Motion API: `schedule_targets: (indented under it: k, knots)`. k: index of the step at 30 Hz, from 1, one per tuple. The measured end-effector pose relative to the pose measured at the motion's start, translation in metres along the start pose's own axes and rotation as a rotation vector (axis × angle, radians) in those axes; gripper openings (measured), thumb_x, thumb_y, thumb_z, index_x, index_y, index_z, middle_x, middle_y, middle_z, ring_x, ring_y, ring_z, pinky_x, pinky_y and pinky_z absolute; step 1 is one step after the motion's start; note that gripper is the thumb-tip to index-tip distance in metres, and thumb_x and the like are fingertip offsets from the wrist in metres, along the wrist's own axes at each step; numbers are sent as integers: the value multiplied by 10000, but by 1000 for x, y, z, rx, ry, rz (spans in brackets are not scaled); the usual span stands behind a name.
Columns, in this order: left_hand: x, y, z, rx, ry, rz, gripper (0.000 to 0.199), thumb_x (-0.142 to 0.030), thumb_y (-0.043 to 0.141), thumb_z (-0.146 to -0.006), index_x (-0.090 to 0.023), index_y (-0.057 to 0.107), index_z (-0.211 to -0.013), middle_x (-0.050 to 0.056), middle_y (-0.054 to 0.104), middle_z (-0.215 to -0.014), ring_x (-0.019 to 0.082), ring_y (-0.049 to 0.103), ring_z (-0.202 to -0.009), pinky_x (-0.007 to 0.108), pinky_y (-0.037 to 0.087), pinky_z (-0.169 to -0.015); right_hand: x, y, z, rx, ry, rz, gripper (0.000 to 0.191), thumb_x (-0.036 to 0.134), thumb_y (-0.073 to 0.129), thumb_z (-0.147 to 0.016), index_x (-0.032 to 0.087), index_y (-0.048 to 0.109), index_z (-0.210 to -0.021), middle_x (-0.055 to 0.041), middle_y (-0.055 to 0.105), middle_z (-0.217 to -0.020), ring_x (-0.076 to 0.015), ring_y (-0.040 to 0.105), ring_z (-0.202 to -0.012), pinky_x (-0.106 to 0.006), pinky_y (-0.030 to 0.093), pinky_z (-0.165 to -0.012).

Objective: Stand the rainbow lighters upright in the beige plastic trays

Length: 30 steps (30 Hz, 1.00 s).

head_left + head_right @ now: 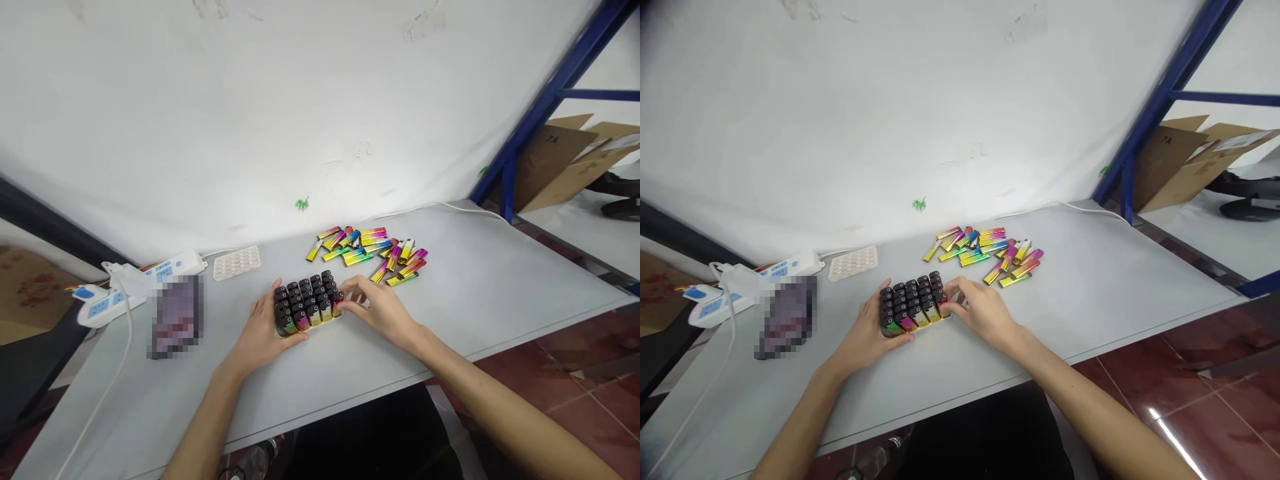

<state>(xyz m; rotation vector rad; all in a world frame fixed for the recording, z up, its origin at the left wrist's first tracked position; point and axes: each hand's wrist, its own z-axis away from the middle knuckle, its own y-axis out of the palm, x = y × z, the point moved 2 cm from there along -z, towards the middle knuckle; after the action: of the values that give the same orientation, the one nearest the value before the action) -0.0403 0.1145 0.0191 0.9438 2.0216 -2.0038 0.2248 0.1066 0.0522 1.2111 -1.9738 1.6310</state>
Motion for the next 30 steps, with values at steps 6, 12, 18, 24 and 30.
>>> schedule_targets:
  k: [6, 12, 18, 24, 30]
  knots:
    - [-2, 0, 0, -13, -7, 7, 1154, -553, 758, -719, -229, 41, -1563, 177, 401, -1518, 375, 338, -1441, 576, 266, -1168, 14, -10, -1, 150, 3, 258, 138, 320, 682, -889, 262, 600, -984, 8, 732, -929, -159, 655, -707, -273, 439, -618]
    - [-1, -2, 0, -5, 4, 4, 1132, -550, 738, -744, -263, 10, -1562, 172, 396, -1525, 377, 354, -1428, 590, 273, -1156, 13, -24, -25, 2, -57, 139, 245, 463, 540, -965, 237, 616, -907, -10, 733, -911, -148, 633, -701, -281, 436, -640]
    - [7, -18, 6, -6, -56, -4, 1088, -500, 740, -740, -231, 72, -1555, 185, 430, -1493, 388, 390, -1404, 598, 327, -1131, 11, -5, -117, 85, -139, 122, 241, 365, 467, -992, 215, 641, -920, -18, 730, -836, -163, 644, -739, -295, 439, -700]
    - [36, -37, 16, -41, -194, 45, 1127, -490, 739, -734, -215, 28, -1564, 202, 389, -1525, 370, 415, -1405, 556, 379, -1126, 36, 90, -188, 441, -300, 455, 277, 342, 474, -982, 225, 613, -1190, -87, 695, -1158, -236, 655, -1009, -315, 461, -778]
    - [56, -50, 13, -10, -197, 98, 1168, -452, 752, -725, -224, -26, -1567, 211, 435, -1496, 349, 524, -1321, 554, 429, -1086, 41, 145, -206, 476, -336, 512, 304, 335, 543, -942, 167, 594, -1191, -153, 632, -1230, -299, 601, -1137, -373, 471, -863]
